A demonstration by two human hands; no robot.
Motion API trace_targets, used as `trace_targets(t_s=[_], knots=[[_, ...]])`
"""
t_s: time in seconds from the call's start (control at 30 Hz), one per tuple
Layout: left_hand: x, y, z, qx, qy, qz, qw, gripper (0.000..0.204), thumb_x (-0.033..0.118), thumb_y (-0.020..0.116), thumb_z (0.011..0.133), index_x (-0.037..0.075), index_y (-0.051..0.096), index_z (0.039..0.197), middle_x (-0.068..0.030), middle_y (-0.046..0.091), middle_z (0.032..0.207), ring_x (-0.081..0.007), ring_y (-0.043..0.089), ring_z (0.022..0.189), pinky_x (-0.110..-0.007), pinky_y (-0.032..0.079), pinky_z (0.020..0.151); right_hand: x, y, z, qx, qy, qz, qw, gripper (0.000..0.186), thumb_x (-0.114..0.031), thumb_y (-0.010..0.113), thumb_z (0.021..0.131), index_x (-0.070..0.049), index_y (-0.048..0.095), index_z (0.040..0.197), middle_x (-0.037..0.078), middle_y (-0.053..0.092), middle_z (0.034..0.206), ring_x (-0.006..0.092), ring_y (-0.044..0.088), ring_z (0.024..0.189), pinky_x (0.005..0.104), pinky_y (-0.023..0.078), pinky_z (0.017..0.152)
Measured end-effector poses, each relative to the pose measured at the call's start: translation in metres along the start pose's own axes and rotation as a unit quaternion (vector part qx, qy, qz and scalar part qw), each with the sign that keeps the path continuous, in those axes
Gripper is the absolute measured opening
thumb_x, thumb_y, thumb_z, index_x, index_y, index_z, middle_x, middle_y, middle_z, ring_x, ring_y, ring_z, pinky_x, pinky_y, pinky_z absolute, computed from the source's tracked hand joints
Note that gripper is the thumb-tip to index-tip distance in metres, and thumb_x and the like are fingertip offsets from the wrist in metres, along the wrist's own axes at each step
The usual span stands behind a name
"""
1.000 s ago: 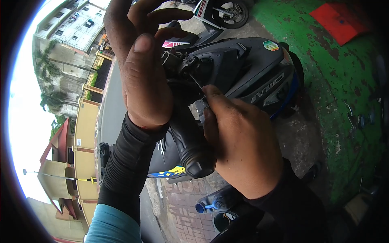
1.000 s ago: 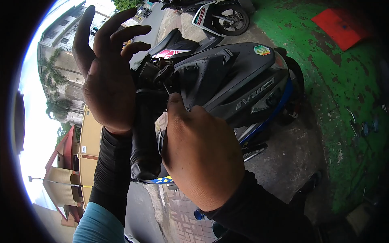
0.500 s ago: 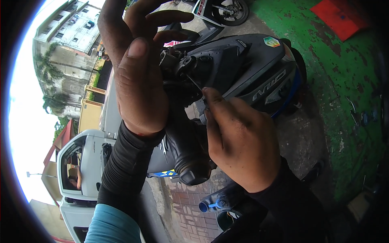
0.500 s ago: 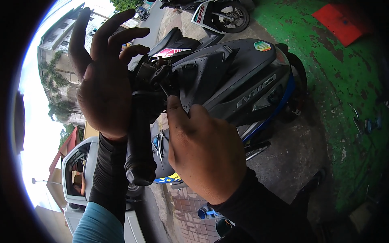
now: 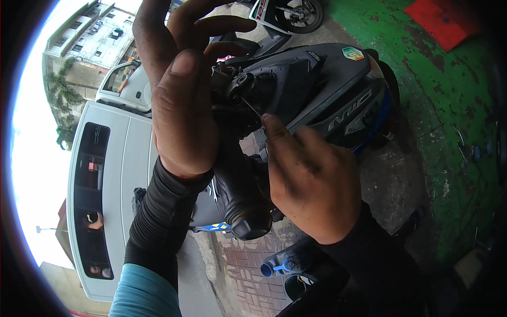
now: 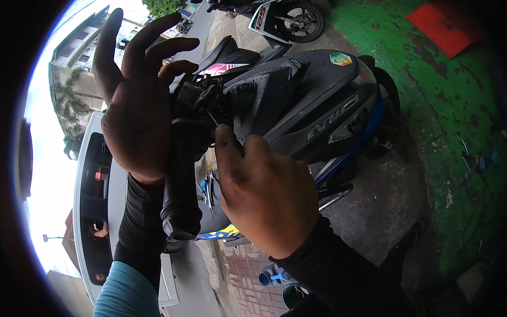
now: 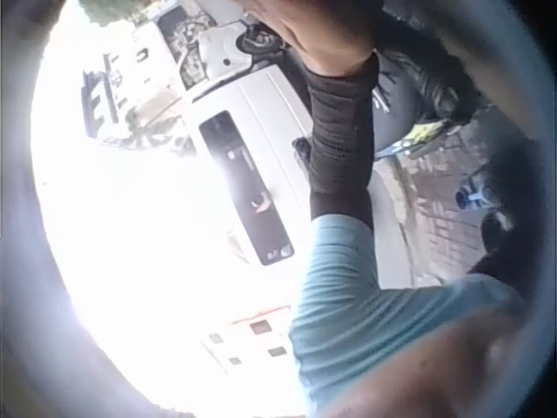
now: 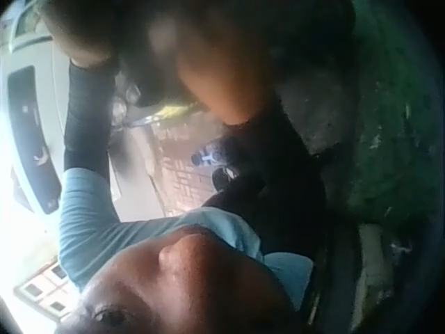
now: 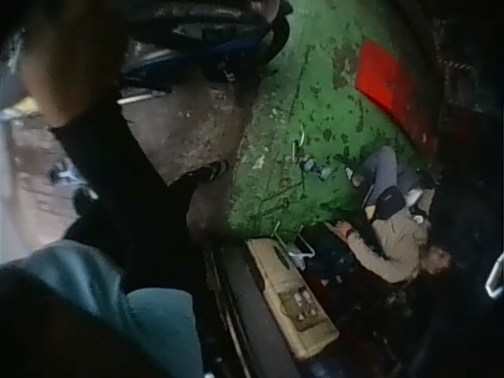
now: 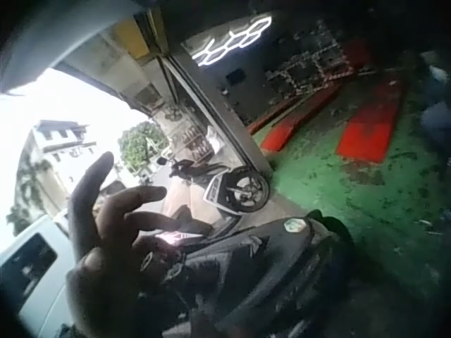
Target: Repairing a component on the handlebar of a motorcycle using a screwdriver and pliers.
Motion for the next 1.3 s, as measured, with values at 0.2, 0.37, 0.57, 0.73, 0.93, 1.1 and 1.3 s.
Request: trace_targets(t_s=[0.2, 0.37, 0.57, 0.73, 0.93, 1.1, 1.3], knots=[[-0.004, 0.001, 0.000, -0.004, -0.009, -0.032, 0.999, 0.087, 0.051, 0.054, 0.094, 0.009, 0.018, 0.161, -0.0315, 0.048, 0.147, -0.0387, 0.062, 0.119, -0.046, 0.050, 0.098, -0.004, -0.001, 0.002, 0.002, -0.023, -0.025, 0.999, 0.041, 0.000, 0.071, 0.083, 0.002, 0.068, 0.124, 0.008, 0.055, 0.074, 0.0238, 0.059, 0.051, 0.0363, 0.050, 0.046], [-0.005, -0.003, 0.000, 0.016, -0.009, -0.003, 1.000, 0.084, 0.049, 0.054, 0.094, 0.009, 0.019, 0.159, -0.0304, 0.048, 0.145, -0.0376, 0.062, 0.117, -0.046, 0.050, 0.097, 0.001, -0.005, 0.012, -0.038, 0.055, 0.015, 0.998, 0.036, -0.004, 0.068, 0.086, 0.002, 0.068, 0.121, 0.014, 0.061, 0.074, 0.0325, 0.065, 0.058, 0.0416, 0.053, 0.055], [-0.005, -0.009, 0.000, 0.027, -0.010, 0.011, 1.000, 0.080, 0.046, 0.055, 0.094, 0.009, 0.022, 0.156, -0.0287, 0.050, 0.141, -0.0360, 0.061, 0.115, -0.045, 0.050, 0.096, 0.002, -0.009, 0.018, -0.067, 0.097, 0.044, 0.992, 0.027, -0.007, 0.064, 0.090, 0.001, 0.069, 0.115, 0.020, 0.066, 0.078, 0.0382, 0.068, 0.069, 0.0451, 0.054, 0.063], [-0.005, -0.011, 0.000, 0.027, -0.011, 0.013, 0.999, 0.076, 0.043, 0.055, 0.094, 0.008, 0.024, 0.154, -0.0274, 0.051, 0.138, -0.0347, 0.061, 0.113, -0.044, 0.050, 0.095, 0.011, -0.011, 0.022, -0.056, 0.099, 0.063, 0.991, 0.025, -0.004, 0.064, 0.089, 0.004, 0.069, 0.112, 0.023, 0.067, 0.080, 0.0385, 0.068, 0.070, 0.0437, 0.052, 0.061], [-0.006, -0.010, 0.001, 0.025, -0.011, 0.014, 1.000, 0.071, 0.040, 0.055, 0.094, 0.008, 0.027, 0.150, -0.0258, 0.052, 0.134, -0.0332, 0.061, 0.111, -0.043, 0.050, 0.094, 0.019, -0.013, 0.028, -0.054, 0.105, 0.106, 0.987, 0.024, -0.001, 0.064, 0.089, 0.004, 0.070, 0.112, 0.023, 0.065, 0.073, 0.0370, 0.068, 0.064, 0.0399, 0.049, 0.058], [-0.007, -0.010, 0.002, 0.027, -0.015, 0.021, 0.999, 0.068, 0.038, 0.056, 0.094, 0.007, 0.029, 0.148, -0.0244, 0.053, 0.131, -0.0319, 0.061, 0.109, -0.042, 0.049, 0.093, 0.019, -0.014, 0.030, -0.049, 0.103, 0.136, 0.984, 0.022, -0.001, 0.064, 0.089, 0.003, 0.071, 0.109, 0.022, 0.065, 0.072, 0.0339, 0.069, 0.062, 0.0383, 0.049, 0.056], [-0.008, -0.009, 0.004, 0.030, -0.022, 0.029, 0.999, 0.063, 0.035, 0.056, 0.094, 0.006, 0.031, 0.145, -0.0228, 0.055, 0.127, -0.0304, 0.061, 0.107, -0.041, 0.049, 0.092, 0.017, -0.008, 0.029, -0.062, 0.114, 0.121, 0.984, 0.021, -0.002, 0.063, 0.090, 0.003, 0.071, 0.109, 0.023, 0.066, 0.075, 0.0367, 0.069, 0.066, 0.0394, 0.051, 0.060]])
Point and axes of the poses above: each hand's wrist, its own z-axis towards the middle knuckle, its own y-axis out of the palm, x = y × z, the point moved 10 cm from there along z, towards the middle knuckle
